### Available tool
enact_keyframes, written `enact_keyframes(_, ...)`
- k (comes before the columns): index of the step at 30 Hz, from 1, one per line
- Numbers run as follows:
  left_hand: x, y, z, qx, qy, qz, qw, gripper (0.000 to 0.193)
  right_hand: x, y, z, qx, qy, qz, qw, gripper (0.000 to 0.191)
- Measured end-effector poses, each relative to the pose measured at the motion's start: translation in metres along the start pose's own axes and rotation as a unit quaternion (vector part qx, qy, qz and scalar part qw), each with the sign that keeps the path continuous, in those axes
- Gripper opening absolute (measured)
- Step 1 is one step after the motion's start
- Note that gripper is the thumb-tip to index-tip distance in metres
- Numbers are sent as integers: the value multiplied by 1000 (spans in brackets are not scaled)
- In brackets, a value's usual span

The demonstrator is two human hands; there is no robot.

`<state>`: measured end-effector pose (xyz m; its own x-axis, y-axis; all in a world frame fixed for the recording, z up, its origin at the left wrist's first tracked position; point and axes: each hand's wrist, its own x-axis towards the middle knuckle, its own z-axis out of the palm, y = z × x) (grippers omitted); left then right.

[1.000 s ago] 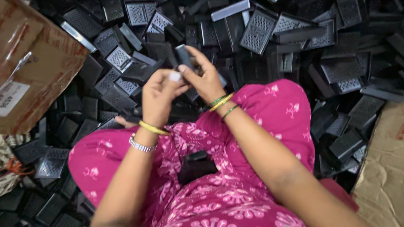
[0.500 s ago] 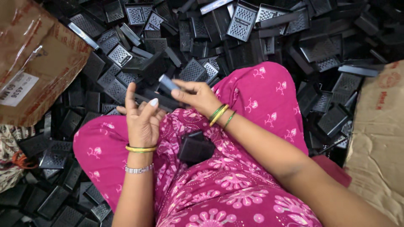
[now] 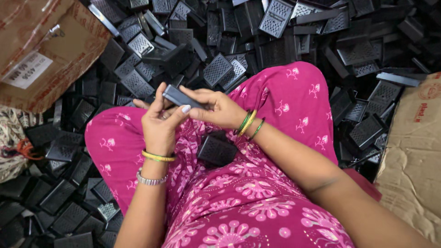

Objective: The person sits on the floor surrounded by a large pile of black plastic boxes and works through them one at a time, picking each box from the pile, turning it over on their lap, opening and closing it, and placing it back on the pile. The person repeats this handling cycle continuously across the episode.

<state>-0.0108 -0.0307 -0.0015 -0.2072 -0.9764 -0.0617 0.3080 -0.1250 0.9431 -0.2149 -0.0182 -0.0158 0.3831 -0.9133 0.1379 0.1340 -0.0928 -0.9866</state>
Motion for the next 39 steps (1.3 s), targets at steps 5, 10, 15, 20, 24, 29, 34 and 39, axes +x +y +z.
enact_keyframes(5, -3, -5, 1, 92, -35, 35, 995, 75, -3, -6, -3, -82, -38, -44, 995, 77)
enact_keyframes(10, -8, 19, -18, 213, -39, 18, 976, 41, 0, -1, -12, 151, -109, 41, 982, 68)
enact_keyframes(15, -21, 42, -25, 257, -24, -27, 966, 29, 1, 8, -16, 169, -158, 71, 970, 60)
enact_keyframes(20, -51, 43, -8, 597, -121, 66, 791, 28, 23, 19, -43, -169, -71, 132, 974, 48)
enact_keyframes(24, -61, 21, 13, 624, -133, 0, 770, 30, 72, 44, -69, -416, 163, -43, 894, 63)
enact_keyframes(29, -29, 21, 11, 631, -201, -8, 749, 40, 101, 81, -73, -532, 172, -98, 823, 61)
enact_keyframes(34, 37, 47, 7, 564, -330, 9, 757, 37, 97, 101, -102, -441, 303, 23, 845, 31)
enact_keyframes(39, 49, 38, 37, 621, -456, -152, 619, 29, 97, 98, -138, -418, 426, -74, 799, 40)
